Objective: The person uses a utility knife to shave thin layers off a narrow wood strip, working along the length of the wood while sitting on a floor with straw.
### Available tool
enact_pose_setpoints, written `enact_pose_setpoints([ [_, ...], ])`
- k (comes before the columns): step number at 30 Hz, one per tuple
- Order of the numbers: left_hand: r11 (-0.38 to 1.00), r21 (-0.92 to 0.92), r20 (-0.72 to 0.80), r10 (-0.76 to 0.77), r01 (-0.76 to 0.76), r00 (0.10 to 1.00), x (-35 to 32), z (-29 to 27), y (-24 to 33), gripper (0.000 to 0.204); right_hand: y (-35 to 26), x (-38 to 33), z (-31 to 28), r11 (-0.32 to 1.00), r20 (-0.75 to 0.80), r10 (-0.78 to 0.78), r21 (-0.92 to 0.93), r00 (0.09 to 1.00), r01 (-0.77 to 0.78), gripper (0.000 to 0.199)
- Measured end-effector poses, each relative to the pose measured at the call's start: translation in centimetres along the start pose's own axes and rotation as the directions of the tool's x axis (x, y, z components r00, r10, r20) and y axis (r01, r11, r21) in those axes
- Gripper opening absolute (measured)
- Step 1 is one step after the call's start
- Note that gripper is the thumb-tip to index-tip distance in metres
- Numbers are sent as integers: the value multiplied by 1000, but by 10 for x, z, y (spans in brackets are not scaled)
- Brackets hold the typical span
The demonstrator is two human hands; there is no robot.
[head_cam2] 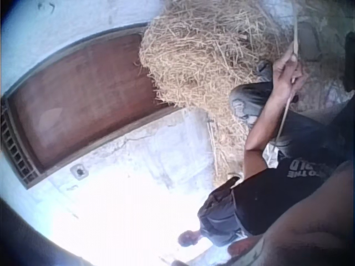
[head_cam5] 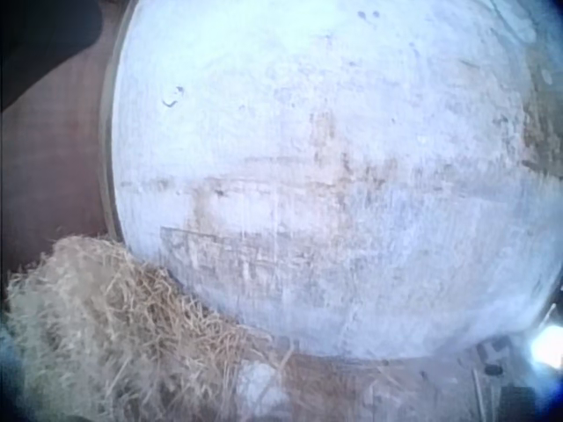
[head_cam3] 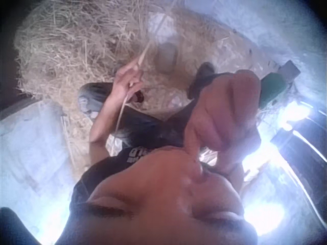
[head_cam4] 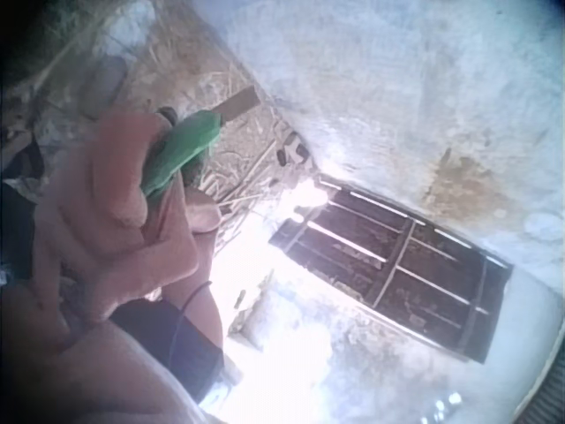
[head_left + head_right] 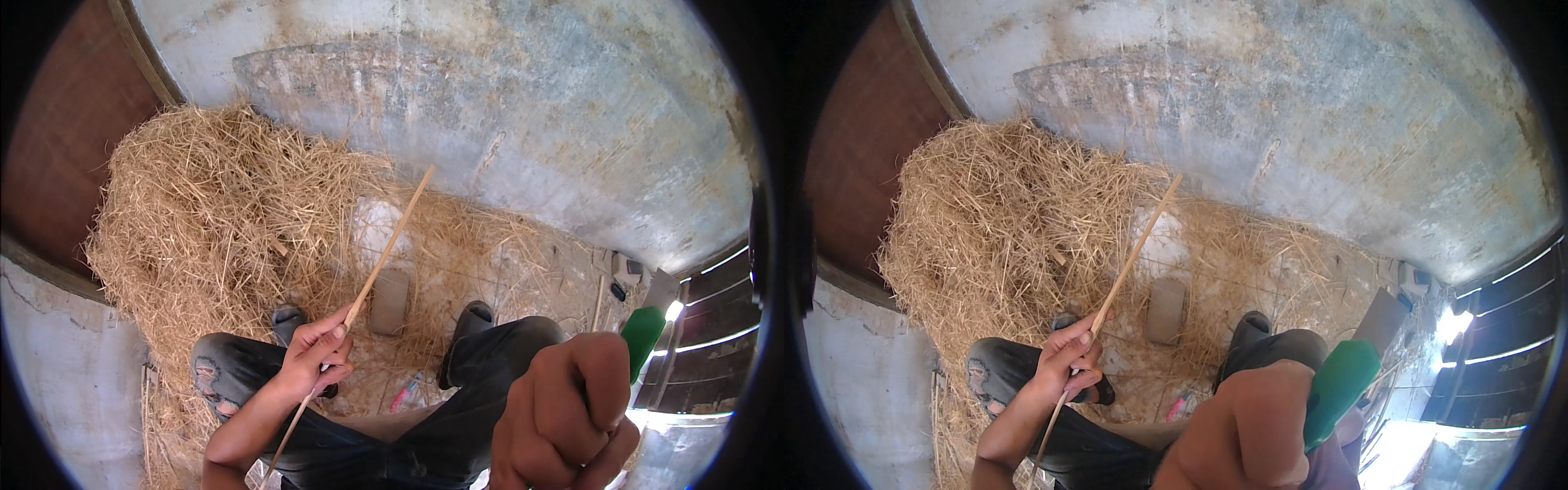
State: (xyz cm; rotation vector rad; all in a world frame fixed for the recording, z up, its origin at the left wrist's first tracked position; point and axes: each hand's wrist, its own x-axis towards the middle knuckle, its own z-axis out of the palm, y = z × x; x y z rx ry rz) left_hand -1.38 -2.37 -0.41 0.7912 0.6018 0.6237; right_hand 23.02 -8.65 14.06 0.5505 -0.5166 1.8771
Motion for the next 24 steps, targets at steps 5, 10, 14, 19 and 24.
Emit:
enact_pose_setpoints([
  [5,1000,-29,-21,12,-13,1000,-2,-5,-4,46,31,-11,27,941,-401,-336,-175,852,289,37],
  [10,999,-44,5,7,-7,1000,3,0,-3,46,35,3,18,936,-196,-333,-191,922,297,35],
  [14,999,-39,-35,25,-27,999,4,5,-4,49,34,5,9,957,-125,-291,-53,948,287,33],
  [19,999,-52,-18,12,-13,1000,1,0,-3,47,37,0,-3,952,-94,-303,-77,948,297,33],
  [24,999,-44,-15,2,-3,1000,1,2,-1,46,34,-4,18,968,-240,-241,-121,940,218,36],
])
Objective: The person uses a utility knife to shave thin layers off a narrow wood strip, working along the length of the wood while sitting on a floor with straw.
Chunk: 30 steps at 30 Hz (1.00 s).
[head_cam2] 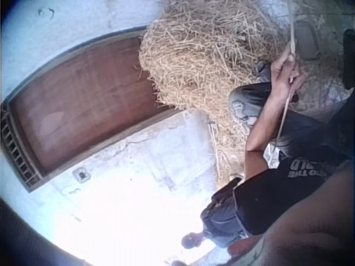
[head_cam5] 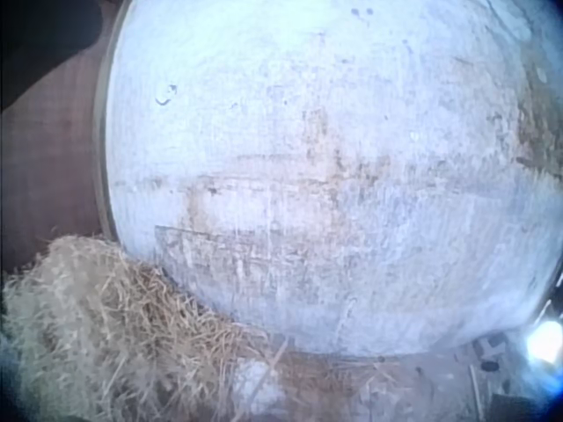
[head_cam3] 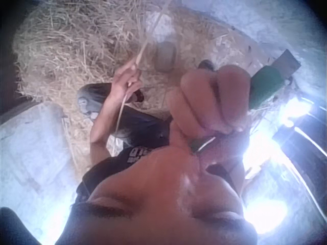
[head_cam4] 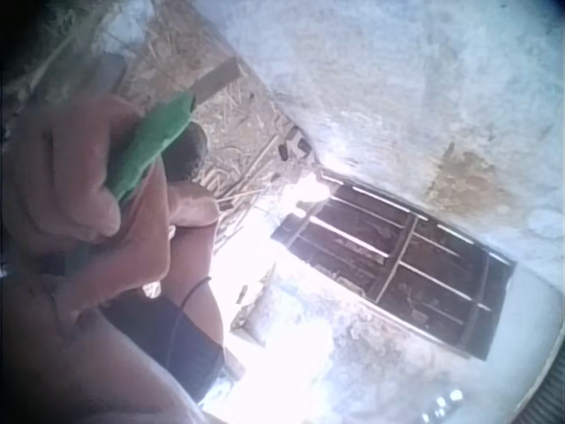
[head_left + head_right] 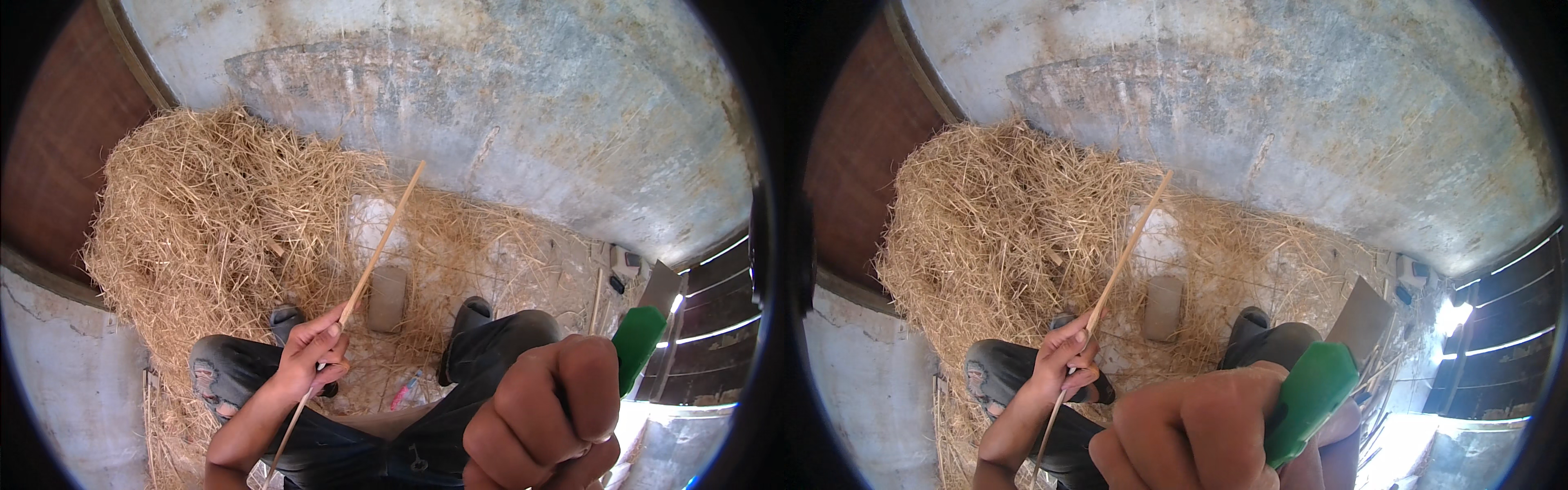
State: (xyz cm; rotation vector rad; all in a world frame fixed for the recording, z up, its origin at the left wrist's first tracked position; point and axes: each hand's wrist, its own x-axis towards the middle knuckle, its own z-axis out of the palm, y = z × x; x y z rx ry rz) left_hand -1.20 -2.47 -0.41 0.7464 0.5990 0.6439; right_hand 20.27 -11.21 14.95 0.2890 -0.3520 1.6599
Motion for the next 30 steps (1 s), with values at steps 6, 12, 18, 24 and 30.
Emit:
enact_pose_setpoints([
  [6,1000,-19,14,4,-4,1000,2,-1,-1,47,-13,19,-34,985,58,-2,-174,998,12,45],
  [12,1000,-27,15,14,-14,1000,-1,0,3,48,-33,29,-61,847,-197,-71,-530,978,-46,57],
  [18,999,-35,6,33,-33,999,-4,-2,5,47,-35,30,-91,692,-264,-161,-717,951,-82,52],
  [24,998,-57,0,29,-29,1000,-6,-2,7,48,-33,30,-100,680,-339,-191,-723,921,-126,50],
  [30,998,-37,27,42,-41,999,-6,1,9,48,-32,29,-101,664,-311,-189,-739,931,-112,50],
])
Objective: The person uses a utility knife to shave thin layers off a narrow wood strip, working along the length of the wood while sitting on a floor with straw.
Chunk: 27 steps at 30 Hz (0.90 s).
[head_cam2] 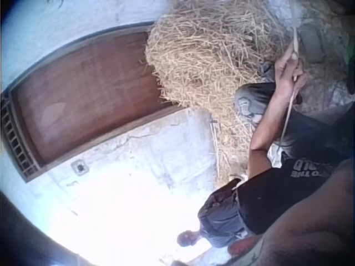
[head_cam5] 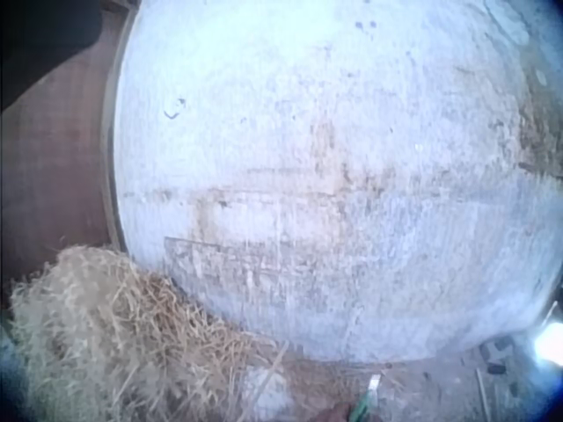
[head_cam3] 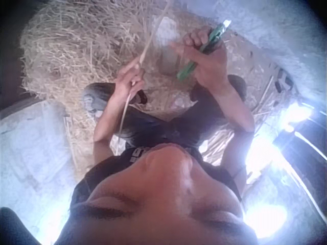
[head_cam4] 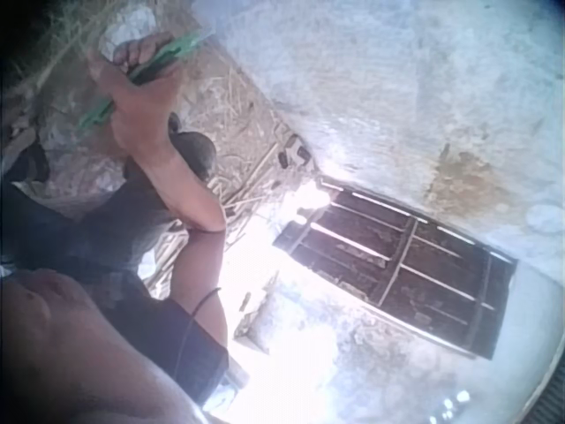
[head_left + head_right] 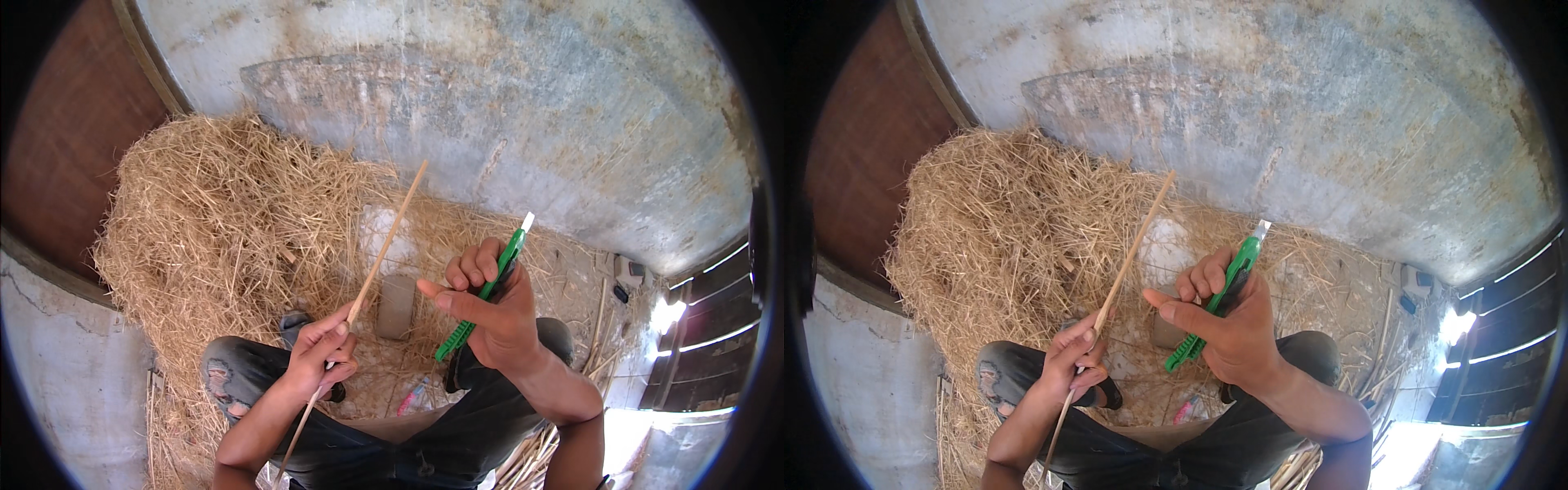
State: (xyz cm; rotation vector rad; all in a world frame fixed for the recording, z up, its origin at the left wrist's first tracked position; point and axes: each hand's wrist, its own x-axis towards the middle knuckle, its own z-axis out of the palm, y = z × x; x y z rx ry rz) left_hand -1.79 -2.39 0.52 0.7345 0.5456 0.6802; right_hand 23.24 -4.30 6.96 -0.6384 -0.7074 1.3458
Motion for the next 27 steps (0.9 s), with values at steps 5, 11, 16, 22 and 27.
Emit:
enact_pose_setpoints([
  [5,1000,4,-4,1,-1,1000,0,1,1,48,1,-1,-1,984,43,-93,-149,995,99,48],
  [11,1000,-3,12,9,-9,1000,-1,-3,-3,47,1,-1,-5,920,29,-183,-348,983,181,50],
  [16,1000,-12,3,10,-10,1000,-2,2,0,49,2,1,-16,895,22,-237,-383,971,227,53],
  [22,1000,6,11,-4,4,1000,-2,2,0,51,-1,3,-16,886,16,-254,-397,967,239,51],
  [27,999,34,30,-30,29,999,-2,1,1,53,0,3,-10,860,-26,-193,-486,981,156,47],
])
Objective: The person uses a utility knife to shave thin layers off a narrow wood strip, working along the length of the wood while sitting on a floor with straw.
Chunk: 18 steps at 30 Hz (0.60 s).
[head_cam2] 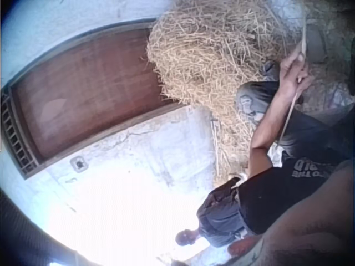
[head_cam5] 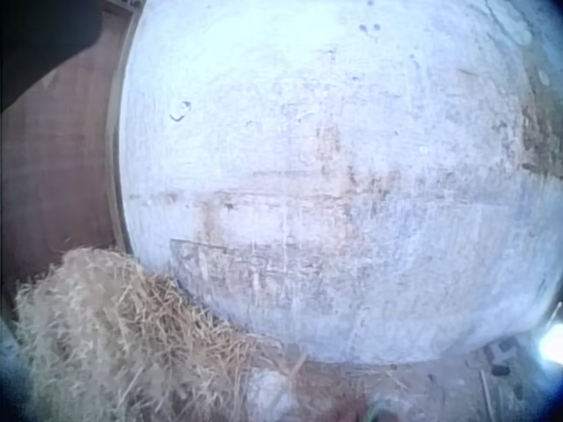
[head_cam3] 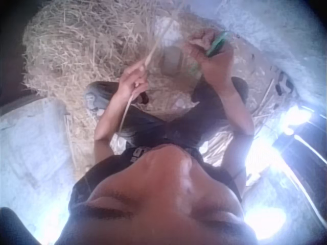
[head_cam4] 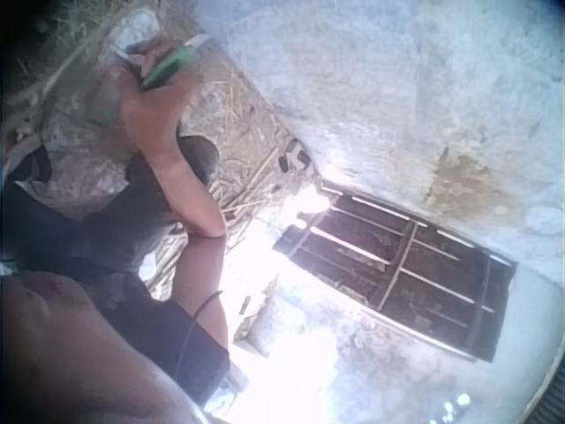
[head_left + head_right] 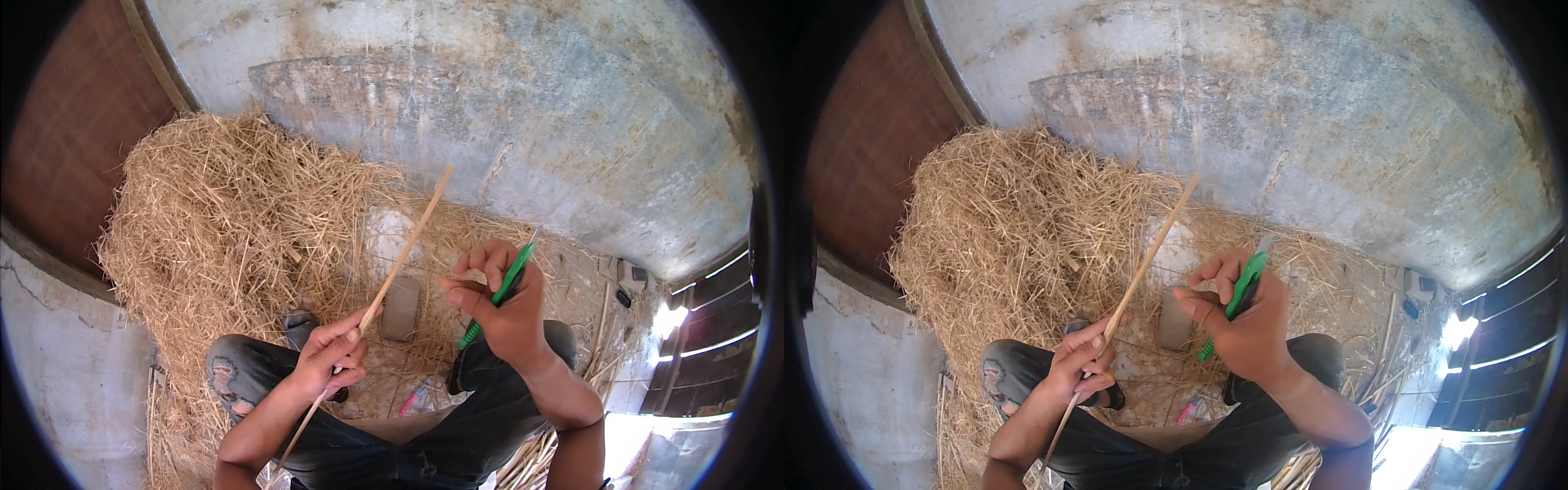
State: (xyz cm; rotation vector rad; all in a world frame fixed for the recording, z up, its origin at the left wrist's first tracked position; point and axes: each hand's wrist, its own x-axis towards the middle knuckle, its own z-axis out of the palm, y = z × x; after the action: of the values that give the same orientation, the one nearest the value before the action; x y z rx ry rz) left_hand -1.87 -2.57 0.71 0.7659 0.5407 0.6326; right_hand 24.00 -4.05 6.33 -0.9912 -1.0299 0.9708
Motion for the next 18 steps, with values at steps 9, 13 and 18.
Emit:
enact_pose_setpoints([
  [9,999,44,63,-27,24,998,-3,0,-2,54,-2,6,-9,642,190,93,-762,977,87,41],
  [13,999,30,79,-47,45,996,-5,1,-1,54,-4,10,-6,698,131,66,-715,989,48,33],
  [18,997,-19,110,-74,77,991,-6,3,-1,53,-5,15,-9,686,170,-17,-715,985,135,27],
])
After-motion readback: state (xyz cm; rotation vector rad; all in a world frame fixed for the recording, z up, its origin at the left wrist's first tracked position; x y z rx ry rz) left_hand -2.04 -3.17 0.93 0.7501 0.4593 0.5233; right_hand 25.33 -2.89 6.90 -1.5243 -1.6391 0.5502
